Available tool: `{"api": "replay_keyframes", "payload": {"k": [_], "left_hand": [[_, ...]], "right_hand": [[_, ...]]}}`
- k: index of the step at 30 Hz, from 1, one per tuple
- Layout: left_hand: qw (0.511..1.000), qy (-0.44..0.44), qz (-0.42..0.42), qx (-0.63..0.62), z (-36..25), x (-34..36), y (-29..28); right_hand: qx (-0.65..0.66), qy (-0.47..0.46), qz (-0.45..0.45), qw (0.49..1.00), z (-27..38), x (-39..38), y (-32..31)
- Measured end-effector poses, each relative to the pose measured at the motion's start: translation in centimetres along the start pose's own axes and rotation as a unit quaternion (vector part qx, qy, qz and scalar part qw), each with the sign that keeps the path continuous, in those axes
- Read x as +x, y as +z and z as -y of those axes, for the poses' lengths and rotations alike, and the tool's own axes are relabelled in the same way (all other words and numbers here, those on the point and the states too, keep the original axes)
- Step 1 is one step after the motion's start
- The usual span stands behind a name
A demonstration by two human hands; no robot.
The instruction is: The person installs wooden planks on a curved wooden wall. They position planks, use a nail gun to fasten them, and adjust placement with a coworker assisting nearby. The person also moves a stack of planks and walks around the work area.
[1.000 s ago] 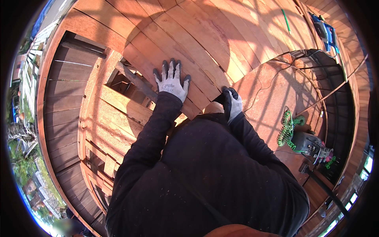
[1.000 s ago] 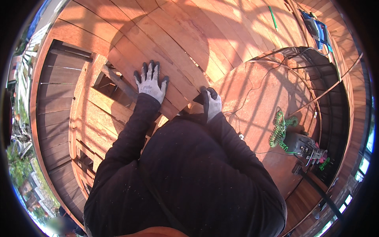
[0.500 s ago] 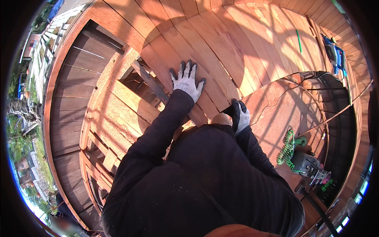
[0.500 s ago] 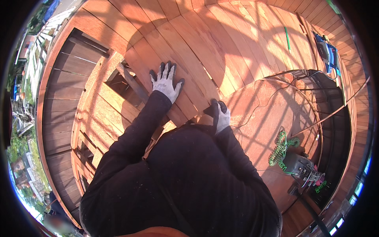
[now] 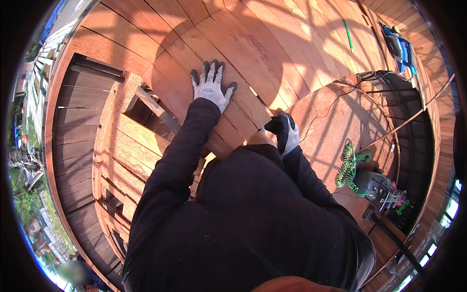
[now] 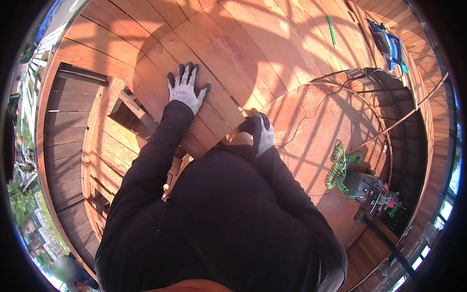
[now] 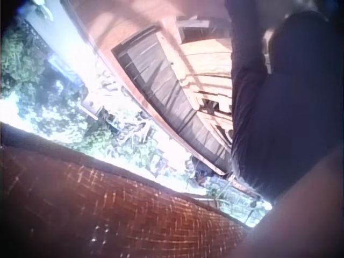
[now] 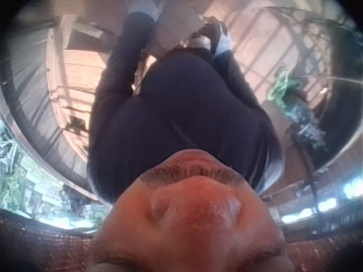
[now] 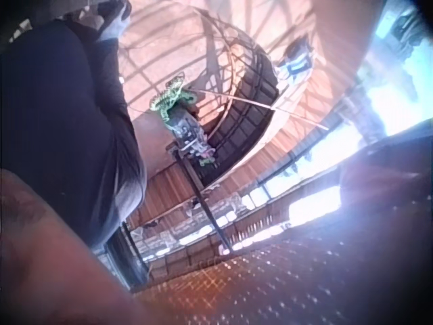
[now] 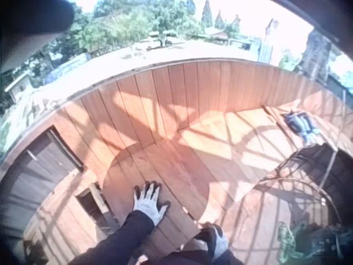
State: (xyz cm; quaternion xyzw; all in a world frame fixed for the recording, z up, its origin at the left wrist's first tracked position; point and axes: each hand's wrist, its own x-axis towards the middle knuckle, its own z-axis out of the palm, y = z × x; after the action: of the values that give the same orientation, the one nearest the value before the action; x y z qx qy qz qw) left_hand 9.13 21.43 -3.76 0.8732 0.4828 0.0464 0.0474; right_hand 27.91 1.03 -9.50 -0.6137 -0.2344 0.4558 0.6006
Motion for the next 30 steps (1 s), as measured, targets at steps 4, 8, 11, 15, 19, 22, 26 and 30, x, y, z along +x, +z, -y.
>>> {"api": "replay_keyframes", "payload": {"k": [4, 8, 11, 15, 19, 22, 26, 30], "left_hand": [[1.0, 0.004, -0.004, -0.005, 0.0, 0.1, -0.2], [1.0, 0.005, -0.009, -0.005, 0.0, 0.1, -0.2], [1.0, 0.0, -0.008, -0.01, -0.1, 0.0, -0.4], [1.0, -0.005, -0.011, -0.027, -0.2, -0.1, -0.8], [1.0, -0.01, -0.005, -0.019, -0.3, -0.1, -0.7], [0.999, -0.048, -0.003, -0.013, -1.4, -0.4, -0.1], [0.997, -0.049, -0.015, -0.062, -5.5, -0.4, 0.0], [0.998, -0.025, -0.001, -0.051, -8.1, 0.5, 0.2]], "right_hand": [[0.08, 0.148, 0.01, 0.986, 4.2, 0.2, 0.7], [0.019, 0.153, 0.052, 0.987, 3.7, 0.8, -0.4], [0.006, 0.195, 0.067, 0.979, 4.9, 1.1, -0.3], [-0.006, 0.222, 0.106, 0.969, 5.8, 1.6, -0.7], [-0.024, 0.261, 0.13, 0.956, 6.3, 2.4, -1.2], [-0.154, -0.021, 0.298, 0.942, 2.2, 3.8, -4.3], [-0.137, -0.035, 0.254, 0.957, 0.5, 4.9, -6.1], [-0.128, -0.064, 0.235, 0.961, 2.4, 5.6, -6.3]]}}
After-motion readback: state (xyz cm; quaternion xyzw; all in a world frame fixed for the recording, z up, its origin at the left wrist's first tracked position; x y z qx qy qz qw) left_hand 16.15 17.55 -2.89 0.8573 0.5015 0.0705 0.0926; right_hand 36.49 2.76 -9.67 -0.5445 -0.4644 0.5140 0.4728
